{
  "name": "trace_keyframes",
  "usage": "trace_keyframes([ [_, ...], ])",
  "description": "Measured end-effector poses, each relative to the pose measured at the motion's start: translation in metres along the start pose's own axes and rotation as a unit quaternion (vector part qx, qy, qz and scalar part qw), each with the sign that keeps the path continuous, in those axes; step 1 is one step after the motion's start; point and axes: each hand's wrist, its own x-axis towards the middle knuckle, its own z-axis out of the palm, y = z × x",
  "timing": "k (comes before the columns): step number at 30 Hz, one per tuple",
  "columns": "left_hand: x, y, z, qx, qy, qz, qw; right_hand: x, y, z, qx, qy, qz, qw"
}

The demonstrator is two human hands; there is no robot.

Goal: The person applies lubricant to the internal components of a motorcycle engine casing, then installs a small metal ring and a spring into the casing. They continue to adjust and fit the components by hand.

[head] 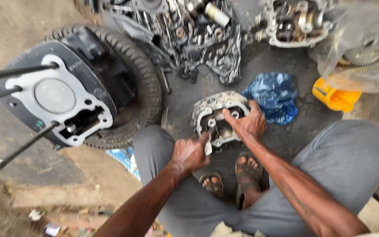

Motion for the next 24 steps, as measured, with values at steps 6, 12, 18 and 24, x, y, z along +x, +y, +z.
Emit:
trace_keyframes([
  [6, 0.002, -0.001, -0.004, -0.067, 0.011, -0.041, 0.997, 0.004, 0.003, 0.006, 0.005, -0.023, 0.033, 0.999],
  [12, -0.001, 0.013, -0.015, -0.161, 0.048, -0.134, 0.977, 0.006, -0.002, 0.002, 0.011, 0.017, -0.022, 1.0],
  [18, -0.008, 0.017, -0.012, -0.219, 0.077, -0.169, 0.958, -0.002, -0.019, -0.018, 0.027, 0.005, -0.02, 0.999],
  [24, -0.021, 0.028, -0.019, -0.189, 0.059, -0.153, 0.968, -0.008, -0.01, -0.018, 0.022, 0.01, -0.028, 0.999],
])
